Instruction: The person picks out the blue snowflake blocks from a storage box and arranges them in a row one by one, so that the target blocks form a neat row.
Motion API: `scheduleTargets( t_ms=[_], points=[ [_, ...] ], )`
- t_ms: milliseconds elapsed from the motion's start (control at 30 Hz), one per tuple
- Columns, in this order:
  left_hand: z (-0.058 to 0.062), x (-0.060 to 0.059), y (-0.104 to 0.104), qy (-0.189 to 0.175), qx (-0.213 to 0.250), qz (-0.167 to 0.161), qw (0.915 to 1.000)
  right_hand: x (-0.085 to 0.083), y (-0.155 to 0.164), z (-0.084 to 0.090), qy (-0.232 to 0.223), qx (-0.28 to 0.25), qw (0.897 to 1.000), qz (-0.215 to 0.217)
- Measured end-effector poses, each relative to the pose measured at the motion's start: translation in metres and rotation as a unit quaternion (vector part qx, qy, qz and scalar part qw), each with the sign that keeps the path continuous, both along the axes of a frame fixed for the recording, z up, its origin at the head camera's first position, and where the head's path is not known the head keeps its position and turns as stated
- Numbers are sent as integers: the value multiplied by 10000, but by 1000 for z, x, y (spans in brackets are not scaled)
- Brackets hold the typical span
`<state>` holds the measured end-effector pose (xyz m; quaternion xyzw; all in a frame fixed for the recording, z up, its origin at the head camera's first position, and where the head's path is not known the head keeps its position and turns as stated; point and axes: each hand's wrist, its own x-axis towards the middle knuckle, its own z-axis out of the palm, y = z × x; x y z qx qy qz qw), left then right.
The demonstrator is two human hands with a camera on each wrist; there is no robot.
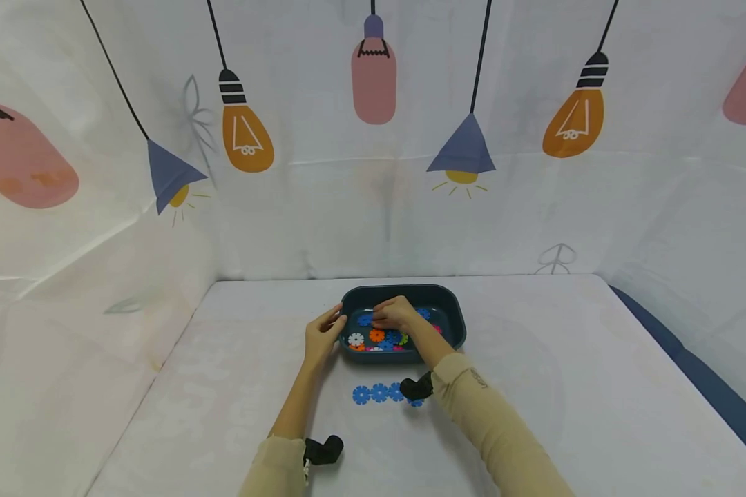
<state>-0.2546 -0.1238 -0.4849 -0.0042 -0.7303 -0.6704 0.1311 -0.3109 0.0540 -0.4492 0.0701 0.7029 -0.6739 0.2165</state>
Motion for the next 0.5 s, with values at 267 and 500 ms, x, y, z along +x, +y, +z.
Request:
scheduleTargets(
  t_ms=[267,500],
  points=[
    [1,0,0,90,-11,-37,10000,2,-24,-2,48,-66,9994,336],
    [2,1,-1,85,67,-134,9999,5,-39,-3,243,0,9974,676]
  ],
)
